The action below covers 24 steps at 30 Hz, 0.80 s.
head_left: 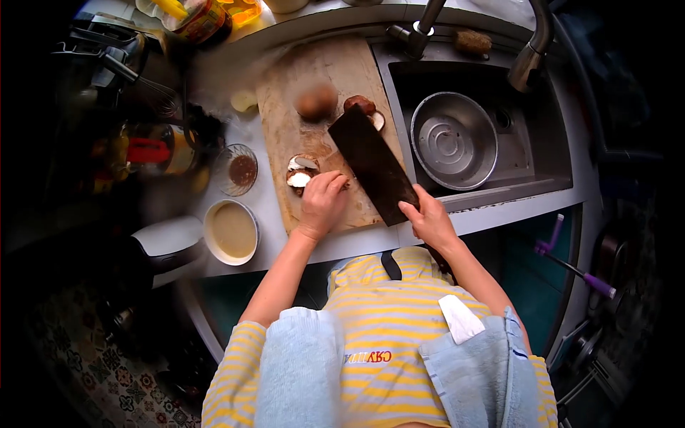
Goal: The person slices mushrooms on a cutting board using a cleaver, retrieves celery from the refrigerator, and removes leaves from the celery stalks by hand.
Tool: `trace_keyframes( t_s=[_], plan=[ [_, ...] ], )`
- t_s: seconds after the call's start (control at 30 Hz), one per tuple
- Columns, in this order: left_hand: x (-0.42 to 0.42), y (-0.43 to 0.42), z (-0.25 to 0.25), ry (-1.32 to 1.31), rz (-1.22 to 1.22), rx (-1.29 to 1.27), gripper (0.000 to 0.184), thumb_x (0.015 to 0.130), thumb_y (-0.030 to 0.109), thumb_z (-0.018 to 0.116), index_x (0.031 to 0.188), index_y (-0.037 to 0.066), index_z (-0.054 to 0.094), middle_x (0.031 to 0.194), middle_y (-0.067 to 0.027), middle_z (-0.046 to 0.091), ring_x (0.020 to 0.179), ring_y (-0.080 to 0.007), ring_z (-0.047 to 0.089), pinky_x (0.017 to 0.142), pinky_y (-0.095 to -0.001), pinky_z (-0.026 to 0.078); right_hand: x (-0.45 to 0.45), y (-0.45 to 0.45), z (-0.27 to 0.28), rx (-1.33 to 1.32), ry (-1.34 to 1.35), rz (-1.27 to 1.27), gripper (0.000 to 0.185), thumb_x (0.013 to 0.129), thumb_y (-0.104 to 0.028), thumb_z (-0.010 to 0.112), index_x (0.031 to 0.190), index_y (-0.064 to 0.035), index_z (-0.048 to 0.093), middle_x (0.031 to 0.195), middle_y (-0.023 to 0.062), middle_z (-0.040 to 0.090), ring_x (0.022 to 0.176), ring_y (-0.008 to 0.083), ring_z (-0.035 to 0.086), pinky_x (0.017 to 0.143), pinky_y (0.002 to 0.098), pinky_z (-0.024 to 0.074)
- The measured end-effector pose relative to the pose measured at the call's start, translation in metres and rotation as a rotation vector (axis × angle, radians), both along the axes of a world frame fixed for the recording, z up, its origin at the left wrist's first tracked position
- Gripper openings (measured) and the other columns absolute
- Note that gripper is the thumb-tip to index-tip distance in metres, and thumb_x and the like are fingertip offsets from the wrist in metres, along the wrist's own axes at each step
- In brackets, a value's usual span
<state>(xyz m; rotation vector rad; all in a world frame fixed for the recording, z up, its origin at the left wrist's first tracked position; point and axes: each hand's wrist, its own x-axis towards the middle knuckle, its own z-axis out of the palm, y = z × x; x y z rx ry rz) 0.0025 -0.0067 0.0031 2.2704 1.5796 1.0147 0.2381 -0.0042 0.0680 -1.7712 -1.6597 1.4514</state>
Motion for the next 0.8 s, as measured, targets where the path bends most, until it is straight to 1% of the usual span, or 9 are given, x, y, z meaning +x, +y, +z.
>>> trace_keyframes(
  t_s=[0.07,0.1,0.13,0.17,0.2,0.23,0.37,0.57,0.8],
  plan=[
    [-0.006,-0.007,0.006,0.091,0.105,-0.003,0.037,0.064,0.006,0.069,0.098,0.006,0.056,0.106,-0.0116,0.055,0.102,-0.0293,0.052,0.09,-0.0413,0.039,0.014,-0.005,0.018,-0.018,0.028,-0.084,0.042,0.082,-0.018,0.058,0.115,0.005,0.046,0.059,0.0133,0.054,0.046,0.019,0.053,0.046,0.0323,0.0418],
    [-0.008,-0.012,0.013,0.096,0.087,-0.073,0.044,0.069,0.011,0.067,0.111,0.005,0.053,0.12,-0.0142,0.049,0.113,-0.0314,0.045,0.097,-0.0423,0.034,0.021,-0.005,0.028,-0.102,0.1,-0.136,0.042,0.083,-0.017,0.057,0.116,0.0046,0.045,0.058,0.0092,0.052,0.043,0.014,0.049,0.042,0.0288,0.0395],
    [-0.006,-0.012,0.017,0.103,0.05,-0.072,0.048,0.07,0.012,0.067,0.114,0.005,0.05,0.123,-0.0146,0.047,0.116,-0.0315,0.043,0.098,-0.0424,0.032,0.029,-0.004,0.034,-0.183,0.169,-0.19,0.042,0.083,-0.016,0.057,0.118,0.0042,0.044,0.058,0.0051,0.051,0.04,0.0091,0.045,0.037,0.0252,0.0371],
    [0.0,-0.009,0.018,0.108,0.012,-0.068,0.051,0.071,0.014,0.066,0.118,0.004,0.048,0.125,-0.0149,0.045,0.118,-0.0316,0.041,0.1,-0.0426,0.031,0.037,-0.005,0.035,-0.187,0.201,-0.204,0.037,0.084,-0.015,0.056,0.116,0.0021,0.046,0.058,-0.0002,0.049,0.038,0.0063,0.042,0.034,0.0214,0.0345],
    [0.005,-0.006,0.017,0.109,-0.027,-0.062,0.055,0.072,0.016,0.066,0.122,0.003,0.045,0.128,-0.0152,0.043,0.121,-0.0317,0.039,0.101,-0.0427,0.03,0.041,-0.002,0.044,-0.222,0.158,-0.156,0.034,0.084,-0.014,0.056,0.113,0.0017,0.047,0.057,-0.0003,0.047,0.038,0.0067,0.042,0.034,0.0219,0.0346],
    [0.007,-0.003,0.013,0.158,-0.088,-0.112,0.066,0.075,0.024,0.063,0.131,0.001,0.036,0.136,-0.0161,0.035,0.127,-0.0319,0.031,0.105,-0.0432,0.024,0.046,-0.002,0.044,-0.24,0.152,-0.133,0.034,0.084,-0.014,0.055,0.113,0.0012,0.047,0.057,-0.0005,0.047,0.038,0.0066,0.042,0.035,0.0219,0.0346],
    [0.012,0.007,0.008,0.186,-0.192,-0.131,0.072,0.078,0.033,0.06,0.135,0.001,0.028,0.139,-0.0171,0.029,0.13,-0.031,0.026,0.106,-0.0425,0.021,0.052,-0.008,0.042,-0.297,0.136,-0.095,0.033,0.085,-0.013,0.055,0.113,-0.0001,0.047,0.057,-0.0008,0.047,0.038,0.0064,0.042,0.035,0.0219,0.0348],
    [0.009,0.011,0.003,0.188,-0.224,-0.184,0.072,0.077,0.03,0.061,0.134,0.001,0.029,0.139,-0.0177,0.029,0.13,-0.0297,0.026,0.107,-0.0408,0.021,0.047,-0.008,0.042,-0.312,0.143,-0.118,0.032,0.085,-0.013,0.054,0.114,-0.0001,0.048,0.057,-0.001,0.046,0.038,0.0061,0.041,0.036,0.0215,0.0344],
    [0.008,0.012,0.004,0.208,-0.239,-0.21,0.071,0.077,0.028,0.061,0.134,0.001,0.029,0.14,-0.018,0.028,0.13,-0.03,0.026,0.107,-0.041,0.02,0.045,-0.008,0.039,-0.33,0.14,-0.134,0.036,0.084,-0.012,0.054,0.117,-0.0008,0.047,0.057,-0.0009,0.046,0.038,0.0063,0.041,0.036,0.0218,0.0343]
  ],
)
